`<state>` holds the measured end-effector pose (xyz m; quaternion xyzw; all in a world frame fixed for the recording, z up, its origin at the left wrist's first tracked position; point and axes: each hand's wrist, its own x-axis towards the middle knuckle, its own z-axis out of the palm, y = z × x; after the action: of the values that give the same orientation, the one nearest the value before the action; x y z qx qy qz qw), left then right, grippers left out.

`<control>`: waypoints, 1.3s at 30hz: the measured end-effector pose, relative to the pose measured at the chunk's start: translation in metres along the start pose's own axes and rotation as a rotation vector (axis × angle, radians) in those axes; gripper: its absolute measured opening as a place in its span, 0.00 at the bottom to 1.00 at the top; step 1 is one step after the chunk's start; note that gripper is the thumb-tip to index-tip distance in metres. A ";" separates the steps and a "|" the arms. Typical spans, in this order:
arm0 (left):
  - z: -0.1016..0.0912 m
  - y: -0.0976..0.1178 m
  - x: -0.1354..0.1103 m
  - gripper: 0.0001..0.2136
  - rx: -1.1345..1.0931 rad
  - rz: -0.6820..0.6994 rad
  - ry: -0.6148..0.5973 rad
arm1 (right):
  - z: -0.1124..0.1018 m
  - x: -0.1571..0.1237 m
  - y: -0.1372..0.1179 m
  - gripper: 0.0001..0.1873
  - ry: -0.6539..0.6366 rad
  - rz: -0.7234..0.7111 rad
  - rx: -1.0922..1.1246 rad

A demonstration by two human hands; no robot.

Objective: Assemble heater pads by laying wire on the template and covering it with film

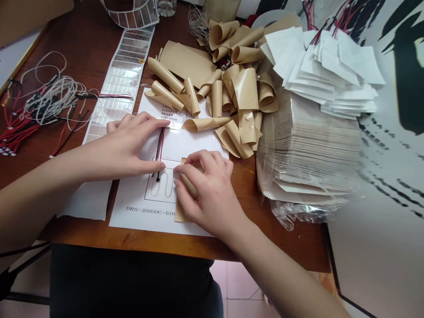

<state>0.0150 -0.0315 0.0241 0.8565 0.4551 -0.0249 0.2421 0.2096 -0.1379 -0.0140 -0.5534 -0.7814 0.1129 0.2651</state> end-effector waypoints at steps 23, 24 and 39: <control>0.003 0.002 -0.004 0.41 0.081 0.012 -0.041 | -0.005 0.000 0.001 0.08 -0.029 -0.039 0.050; 0.004 0.003 -0.005 0.41 0.082 0.018 -0.042 | -0.005 0.000 0.001 0.08 -0.030 -0.037 0.051; -0.013 0.002 -0.008 0.36 -0.046 0.016 -0.053 | -0.002 0.002 0.002 0.08 0.055 -0.034 0.034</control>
<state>0.0092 -0.0326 0.0385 0.8533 0.4422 -0.0353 0.2740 0.2121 -0.1358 -0.0132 -0.5384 -0.7811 0.1064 0.2978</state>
